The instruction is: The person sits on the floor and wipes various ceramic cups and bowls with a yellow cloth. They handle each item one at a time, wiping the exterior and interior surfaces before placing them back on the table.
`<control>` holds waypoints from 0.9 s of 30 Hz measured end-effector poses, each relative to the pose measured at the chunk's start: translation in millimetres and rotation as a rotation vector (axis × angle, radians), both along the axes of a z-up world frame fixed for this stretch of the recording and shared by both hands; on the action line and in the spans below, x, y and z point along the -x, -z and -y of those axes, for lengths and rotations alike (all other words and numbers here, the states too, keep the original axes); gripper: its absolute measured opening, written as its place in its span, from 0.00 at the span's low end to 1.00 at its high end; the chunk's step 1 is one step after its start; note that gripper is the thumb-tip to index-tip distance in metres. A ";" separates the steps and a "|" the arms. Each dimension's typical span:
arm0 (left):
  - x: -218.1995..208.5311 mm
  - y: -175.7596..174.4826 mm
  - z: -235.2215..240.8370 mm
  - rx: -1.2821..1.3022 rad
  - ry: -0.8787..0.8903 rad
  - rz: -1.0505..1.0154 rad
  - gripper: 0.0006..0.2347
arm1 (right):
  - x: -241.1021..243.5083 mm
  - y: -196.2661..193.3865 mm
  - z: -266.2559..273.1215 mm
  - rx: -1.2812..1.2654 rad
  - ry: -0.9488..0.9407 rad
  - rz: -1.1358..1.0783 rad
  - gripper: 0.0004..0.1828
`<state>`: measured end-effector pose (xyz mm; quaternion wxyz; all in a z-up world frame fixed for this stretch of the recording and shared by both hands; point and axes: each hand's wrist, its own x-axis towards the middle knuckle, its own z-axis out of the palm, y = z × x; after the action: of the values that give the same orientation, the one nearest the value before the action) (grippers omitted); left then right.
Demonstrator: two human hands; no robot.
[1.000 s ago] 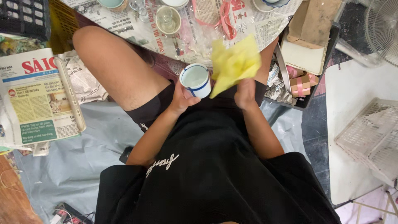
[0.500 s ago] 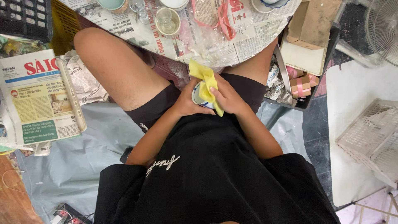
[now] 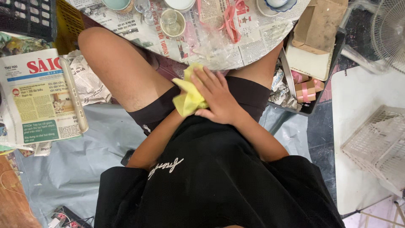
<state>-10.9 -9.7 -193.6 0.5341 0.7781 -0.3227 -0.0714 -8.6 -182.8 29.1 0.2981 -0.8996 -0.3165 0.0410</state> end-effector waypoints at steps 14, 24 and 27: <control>-6.1 -88.6 -4.5 0.017 -0.063 0.067 0.36 | -9.8 19.4 15.3 -0.278 0.066 -0.096 0.35; 2.6 -104.1 1.3 0.380 -0.309 0.133 0.39 | -11.6 185.3 8.9 -1.333 0.358 -1.101 0.33; 1.6 -111.5 1.5 0.519 -0.312 0.038 0.35 | -7.5 198.5 2.4 -1.258 0.356 -1.112 0.34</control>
<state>-12.5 -11.2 -82.1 0.7136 0.6569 -0.2165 0.1112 -1.1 -185.2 -169.4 0.8554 -0.4523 0.0578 0.2456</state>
